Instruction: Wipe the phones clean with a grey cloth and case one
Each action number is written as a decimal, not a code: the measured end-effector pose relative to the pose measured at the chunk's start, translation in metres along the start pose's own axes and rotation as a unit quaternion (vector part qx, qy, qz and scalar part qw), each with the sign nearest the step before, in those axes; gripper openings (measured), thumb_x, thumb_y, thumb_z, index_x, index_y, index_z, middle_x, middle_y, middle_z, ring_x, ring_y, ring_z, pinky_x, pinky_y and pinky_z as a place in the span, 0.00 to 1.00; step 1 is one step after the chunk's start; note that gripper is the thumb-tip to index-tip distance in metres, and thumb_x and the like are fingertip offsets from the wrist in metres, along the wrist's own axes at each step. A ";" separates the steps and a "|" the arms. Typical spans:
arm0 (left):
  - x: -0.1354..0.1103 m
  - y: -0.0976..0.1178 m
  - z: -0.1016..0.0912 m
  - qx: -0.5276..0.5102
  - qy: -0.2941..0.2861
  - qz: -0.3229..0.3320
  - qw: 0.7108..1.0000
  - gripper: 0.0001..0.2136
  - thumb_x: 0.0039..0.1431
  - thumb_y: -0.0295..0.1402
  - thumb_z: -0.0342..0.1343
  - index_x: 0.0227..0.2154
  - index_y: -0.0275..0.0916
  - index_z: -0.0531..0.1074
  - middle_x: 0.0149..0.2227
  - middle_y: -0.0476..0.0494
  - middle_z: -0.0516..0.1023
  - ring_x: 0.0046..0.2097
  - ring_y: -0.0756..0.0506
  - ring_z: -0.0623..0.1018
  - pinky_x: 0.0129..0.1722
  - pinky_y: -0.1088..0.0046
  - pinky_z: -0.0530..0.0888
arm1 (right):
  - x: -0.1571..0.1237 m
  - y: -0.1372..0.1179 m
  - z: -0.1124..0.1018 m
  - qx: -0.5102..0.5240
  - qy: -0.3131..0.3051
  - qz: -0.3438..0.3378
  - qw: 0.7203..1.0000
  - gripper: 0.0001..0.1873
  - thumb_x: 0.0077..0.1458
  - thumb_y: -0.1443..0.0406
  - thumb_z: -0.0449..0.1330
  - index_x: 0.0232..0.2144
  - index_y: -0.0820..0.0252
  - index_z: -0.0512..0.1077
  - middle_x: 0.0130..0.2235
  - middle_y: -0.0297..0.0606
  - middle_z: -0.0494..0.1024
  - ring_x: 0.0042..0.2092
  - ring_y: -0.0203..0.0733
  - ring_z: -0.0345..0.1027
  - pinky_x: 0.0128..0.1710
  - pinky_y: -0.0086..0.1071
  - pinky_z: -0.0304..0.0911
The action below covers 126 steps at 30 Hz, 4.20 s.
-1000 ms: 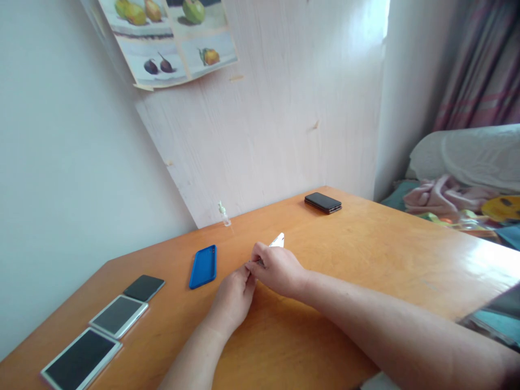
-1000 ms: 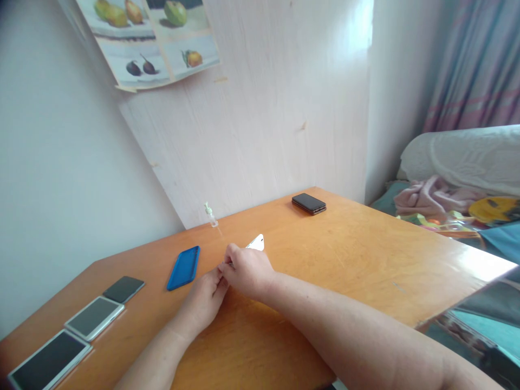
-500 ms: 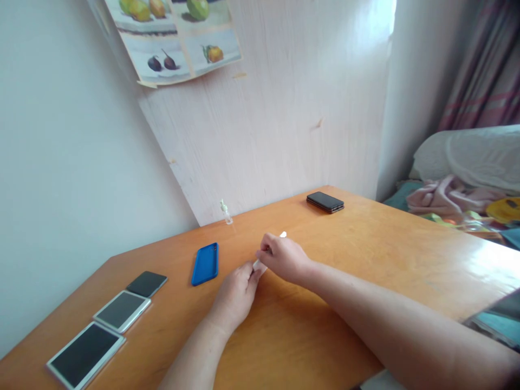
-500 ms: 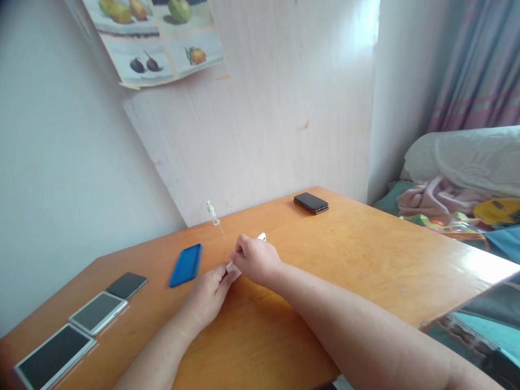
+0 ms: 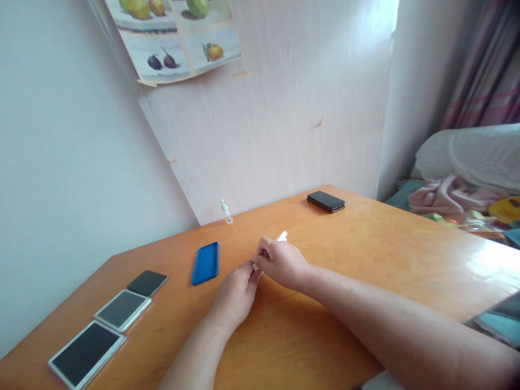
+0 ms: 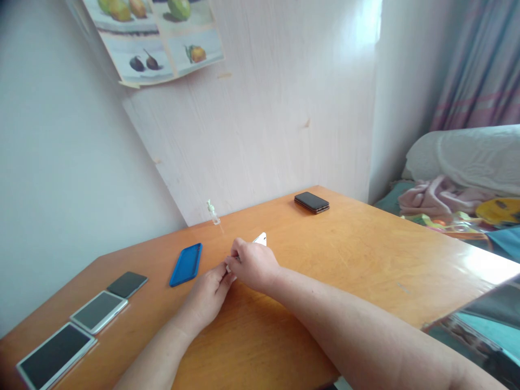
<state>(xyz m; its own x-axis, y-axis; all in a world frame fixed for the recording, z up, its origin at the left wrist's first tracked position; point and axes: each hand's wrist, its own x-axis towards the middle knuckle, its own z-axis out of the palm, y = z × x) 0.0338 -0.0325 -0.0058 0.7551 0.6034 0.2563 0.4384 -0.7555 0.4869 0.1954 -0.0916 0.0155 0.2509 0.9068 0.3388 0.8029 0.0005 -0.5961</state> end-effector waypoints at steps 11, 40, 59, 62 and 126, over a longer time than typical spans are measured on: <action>0.001 0.001 -0.001 0.041 0.003 -0.017 0.999 0.13 0.68 0.39 0.42 0.29 0.41 0.62 0.29 0.47 0.73 0.31 0.46 0.72 0.29 0.73 0.59 | 0.016 0.022 -0.012 -0.027 0.053 0.092 0.994 0.09 0.57 0.57 0.55 0.31 0.55 0.68 0.28 0.33 0.74 0.30 0.36 0.63 0.27 0.29 0.47; 0.000 -0.001 0.000 0.024 0.004 -0.021 0.999 0.13 0.68 0.40 0.42 0.28 0.41 0.62 0.29 0.47 0.73 0.31 0.46 0.72 0.29 0.73 0.59 | 0.014 0.023 -0.009 -0.008 0.040 0.067 0.997 0.11 0.59 0.56 0.54 0.33 0.55 0.71 0.28 0.33 0.75 0.31 0.36 0.65 0.28 0.28 0.49; 0.002 -0.001 -0.001 0.015 0.006 -0.032 0.999 0.14 0.67 0.41 0.41 0.26 0.41 0.59 0.27 0.51 0.69 0.29 0.48 0.69 0.29 0.74 0.57 | 0.039 0.059 -0.004 0.315 0.039 0.202 0.927 0.15 0.62 0.56 0.51 0.33 0.60 0.68 0.20 0.30 0.69 0.17 0.29 0.56 0.17 0.23 0.48; 0.002 -0.002 0.000 0.009 0.005 -0.035 0.999 0.14 0.67 0.41 0.42 0.26 0.41 0.59 0.26 0.51 0.69 0.30 0.48 0.69 0.29 0.74 0.58 | 0.040 0.062 -0.005 0.341 0.023 0.222 0.913 0.16 0.64 0.56 0.47 0.34 0.60 0.67 0.21 0.32 0.71 0.17 0.29 0.57 0.15 0.22 0.46; -0.003 0.002 0.009 0.109 0.027 -0.124 0.986 0.22 0.43 0.52 0.62 0.38 0.44 0.74 0.40 0.43 0.70 0.46 0.39 0.72 0.44 0.68 0.67 | 0.025 0.058 0.001 -0.125 -0.019 0.048 0.991 0.11 0.58 0.62 0.54 0.43 0.55 0.72 0.39 0.38 0.78 0.40 0.42 0.70 0.35 0.30 0.55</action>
<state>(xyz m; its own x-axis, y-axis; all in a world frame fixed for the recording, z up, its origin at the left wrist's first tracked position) 0.0365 -0.0378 -0.0130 0.5875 0.7844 0.1991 0.7049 -0.6169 0.3501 0.2476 -0.0683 -0.0111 0.3157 0.9130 0.2584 0.8863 -0.1865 -0.4238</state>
